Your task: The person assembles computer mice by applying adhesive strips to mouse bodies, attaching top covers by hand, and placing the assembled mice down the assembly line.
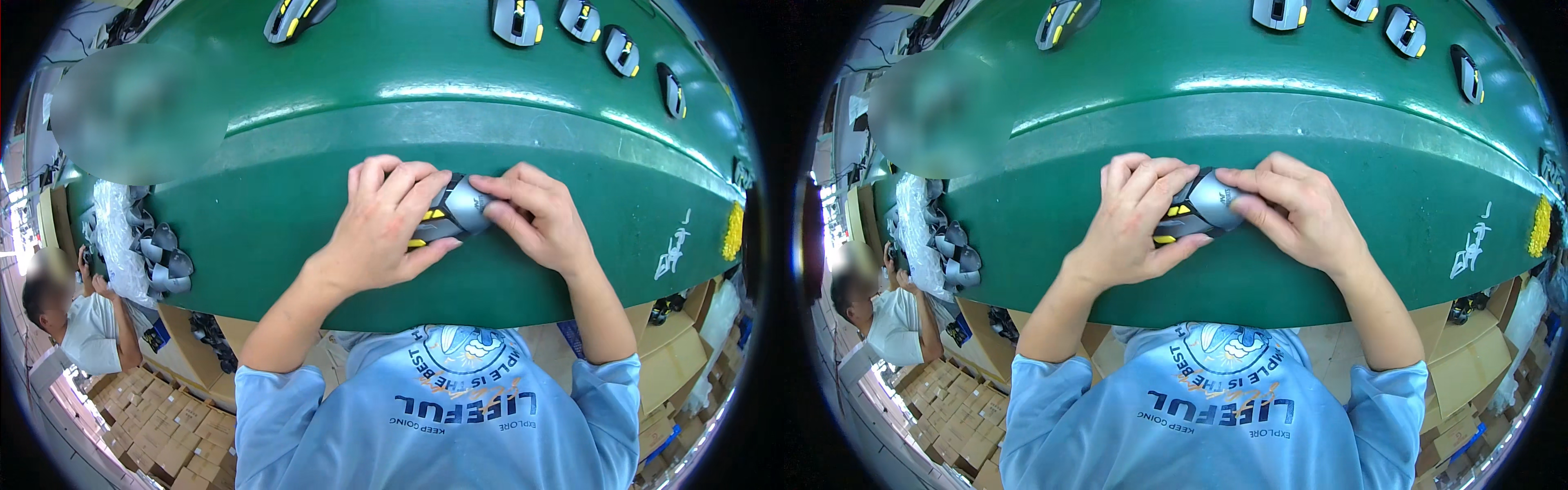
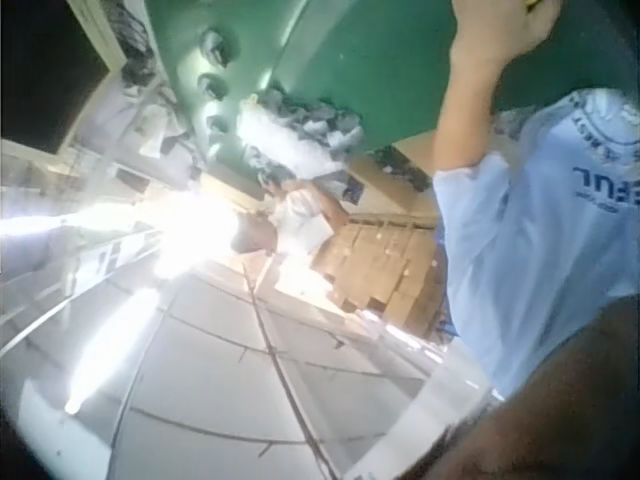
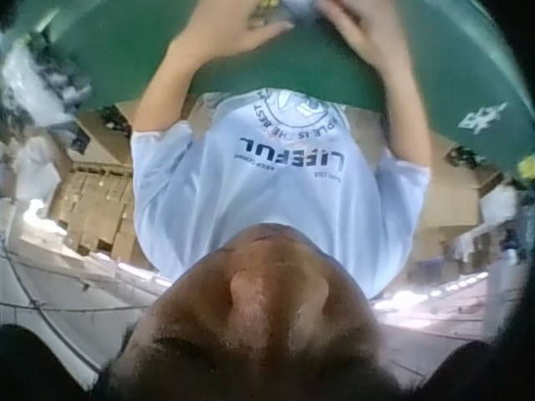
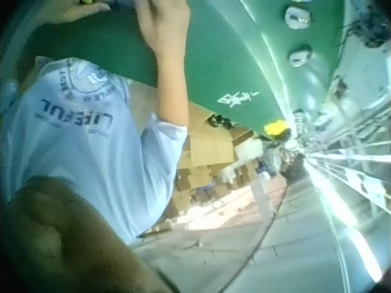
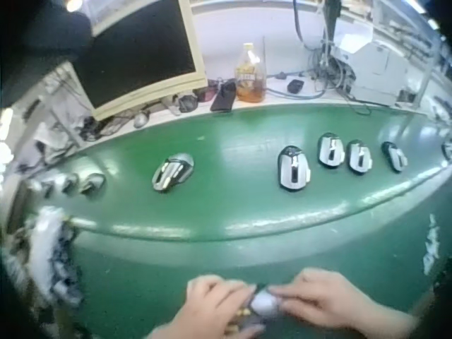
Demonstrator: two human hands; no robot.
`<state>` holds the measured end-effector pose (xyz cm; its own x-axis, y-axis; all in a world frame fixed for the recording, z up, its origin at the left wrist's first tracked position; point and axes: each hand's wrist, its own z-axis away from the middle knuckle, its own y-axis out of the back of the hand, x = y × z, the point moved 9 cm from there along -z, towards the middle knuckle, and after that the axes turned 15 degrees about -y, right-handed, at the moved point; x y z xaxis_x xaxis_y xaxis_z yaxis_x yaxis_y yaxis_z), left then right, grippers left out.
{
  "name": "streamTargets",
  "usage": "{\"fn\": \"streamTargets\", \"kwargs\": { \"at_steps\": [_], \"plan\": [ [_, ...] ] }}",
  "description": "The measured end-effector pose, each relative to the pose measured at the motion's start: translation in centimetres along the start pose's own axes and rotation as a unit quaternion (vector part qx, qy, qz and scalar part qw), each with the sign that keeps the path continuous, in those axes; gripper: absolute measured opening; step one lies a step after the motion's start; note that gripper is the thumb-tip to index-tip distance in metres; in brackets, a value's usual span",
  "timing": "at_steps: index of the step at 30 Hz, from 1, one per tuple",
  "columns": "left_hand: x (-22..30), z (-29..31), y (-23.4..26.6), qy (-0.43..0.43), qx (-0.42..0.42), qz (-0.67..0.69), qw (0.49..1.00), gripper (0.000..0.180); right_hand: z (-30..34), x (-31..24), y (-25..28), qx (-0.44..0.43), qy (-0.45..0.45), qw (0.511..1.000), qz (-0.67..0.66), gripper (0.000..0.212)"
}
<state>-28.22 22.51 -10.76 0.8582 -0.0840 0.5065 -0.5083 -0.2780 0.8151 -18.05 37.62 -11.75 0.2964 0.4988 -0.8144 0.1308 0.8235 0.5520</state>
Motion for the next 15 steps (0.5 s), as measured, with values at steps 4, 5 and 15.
{"fn": "streamTargets", "kwargs": {
  "at_steps": [4,5,15],
  "plan": [
    [-0.9,0.0,0.3,-0.038,-0.005,0.026,0.999,0.076,-0.5,-3.3,0.5,0.066,0.098,0.982,0.145,0.062],
    [-0.8,0.1,0.2,-0.048,-0.006,0.033,0.998,0.076,-0.6,-3.1,-0.1,0.062,0.1,0.982,0.145,0.062],
    [-1.3,0.7,0.2,-0.064,0.038,0.045,0.996,0.077,-1.4,-2.0,1.9,0.076,0.101,0.992,-0.004,0.074]
  ]
}}
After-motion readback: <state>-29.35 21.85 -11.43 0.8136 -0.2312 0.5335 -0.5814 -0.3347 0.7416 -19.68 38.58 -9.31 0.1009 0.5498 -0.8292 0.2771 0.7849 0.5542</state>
